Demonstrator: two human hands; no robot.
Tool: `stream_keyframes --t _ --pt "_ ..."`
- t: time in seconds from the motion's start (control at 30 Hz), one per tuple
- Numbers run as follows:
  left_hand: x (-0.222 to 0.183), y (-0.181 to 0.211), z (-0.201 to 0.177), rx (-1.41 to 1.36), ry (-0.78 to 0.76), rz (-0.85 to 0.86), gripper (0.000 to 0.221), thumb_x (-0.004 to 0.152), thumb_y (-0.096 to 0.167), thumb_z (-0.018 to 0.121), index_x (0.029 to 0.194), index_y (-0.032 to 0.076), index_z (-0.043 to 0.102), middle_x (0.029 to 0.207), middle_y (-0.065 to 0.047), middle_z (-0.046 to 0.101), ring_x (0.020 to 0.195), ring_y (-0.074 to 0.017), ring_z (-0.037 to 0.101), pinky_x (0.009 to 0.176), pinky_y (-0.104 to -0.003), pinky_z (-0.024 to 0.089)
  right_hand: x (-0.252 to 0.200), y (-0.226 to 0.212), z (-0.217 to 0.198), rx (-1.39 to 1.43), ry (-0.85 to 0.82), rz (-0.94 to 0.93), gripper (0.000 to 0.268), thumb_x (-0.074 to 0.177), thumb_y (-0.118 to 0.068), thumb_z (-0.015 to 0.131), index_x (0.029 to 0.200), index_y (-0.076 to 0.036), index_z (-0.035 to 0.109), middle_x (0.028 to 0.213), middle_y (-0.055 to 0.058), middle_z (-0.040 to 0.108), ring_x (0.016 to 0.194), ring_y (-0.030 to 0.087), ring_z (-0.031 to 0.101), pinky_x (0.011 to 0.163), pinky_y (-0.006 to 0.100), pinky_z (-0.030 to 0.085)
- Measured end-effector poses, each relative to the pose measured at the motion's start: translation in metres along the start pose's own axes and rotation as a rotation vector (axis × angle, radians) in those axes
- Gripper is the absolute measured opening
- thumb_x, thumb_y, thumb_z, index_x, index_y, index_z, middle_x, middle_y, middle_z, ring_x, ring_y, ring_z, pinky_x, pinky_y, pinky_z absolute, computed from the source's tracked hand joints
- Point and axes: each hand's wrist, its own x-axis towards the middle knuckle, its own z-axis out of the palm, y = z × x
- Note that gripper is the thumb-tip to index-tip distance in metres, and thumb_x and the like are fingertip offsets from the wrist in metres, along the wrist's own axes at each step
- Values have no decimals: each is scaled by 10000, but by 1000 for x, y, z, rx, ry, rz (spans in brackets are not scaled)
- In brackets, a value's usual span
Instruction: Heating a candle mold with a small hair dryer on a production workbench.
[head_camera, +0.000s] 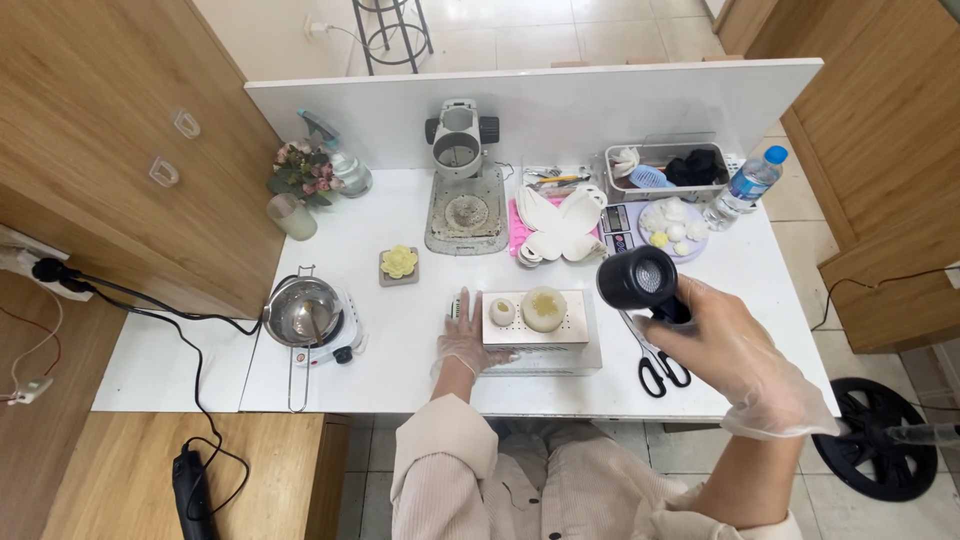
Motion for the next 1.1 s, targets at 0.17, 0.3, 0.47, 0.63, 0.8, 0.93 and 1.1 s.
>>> stream_keyframes --t 0.17,0.3,0.47,0.63,0.8,0.93,1.1 --pt "-3 -1 3 6 21 42 1458 649 976 552 1619 145 -151 1658 -142 -315 1529 -307 -315 1261 -536 104 10 12 8 9 -100 -7 460 824 -313 774 1202 -62 698 956 140 788 876 215 740 825 366 568" --pt "-20 1 -18 -244 -87 -77 1502 535 887 606 1641 267 -198 1698 -93 -354 1483 -393 -143 1243 -505 252 14 11 11 11 -141 51 463 832 -329 777 1214 -77 707 948 144 787 876 216 736 830 366 569" --pt "0 -1 3 -48 17 18 1498 624 961 607 1612 158 -182 1650 -144 -336 1522 -302 -276 1265 -515 123 16 11 10 -57 -164 92 464 840 -342 773 1209 -70 697 934 155 785 850 229 738 816 372 579" --pt "0 -1 2 -2 32 35 1491 630 967 605 1604 155 -180 1645 -135 -332 1555 -304 -282 1252 -538 131 12 14 9 -48 -149 81 466 837 -350 771 1194 -61 694 926 148 784 834 219 736 801 366 581" --pt "-5 -1 -2 -116 0 -32 1537 564 957 628 1619 198 -193 1665 -153 -335 1549 -324 -125 1271 -469 158 4 20 8 -13 -119 50 453 820 -344 785 1166 -62 707 905 126 784 804 200 714 768 358 565" --pt "0 -1 3 -25 71 23 1532 586 986 633 1587 161 -182 1625 -136 -327 1596 -311 -173 1235 -519 150 -10 7 -1 -21 -120 103 433 831 -329 774 1159 -55 705 864 147 782 758 230 708 729 383 572" --pt "12 -3 16 -122 86 -20 1533 551 971 659 1582 215 -187 1629 -128 -340 1570 -335 -5 1233 -498 243 -17 10 -5 -70 -37 27 404 821 -314 767 1116 -42 717 845 146 760 759 225 700 729 371 557"
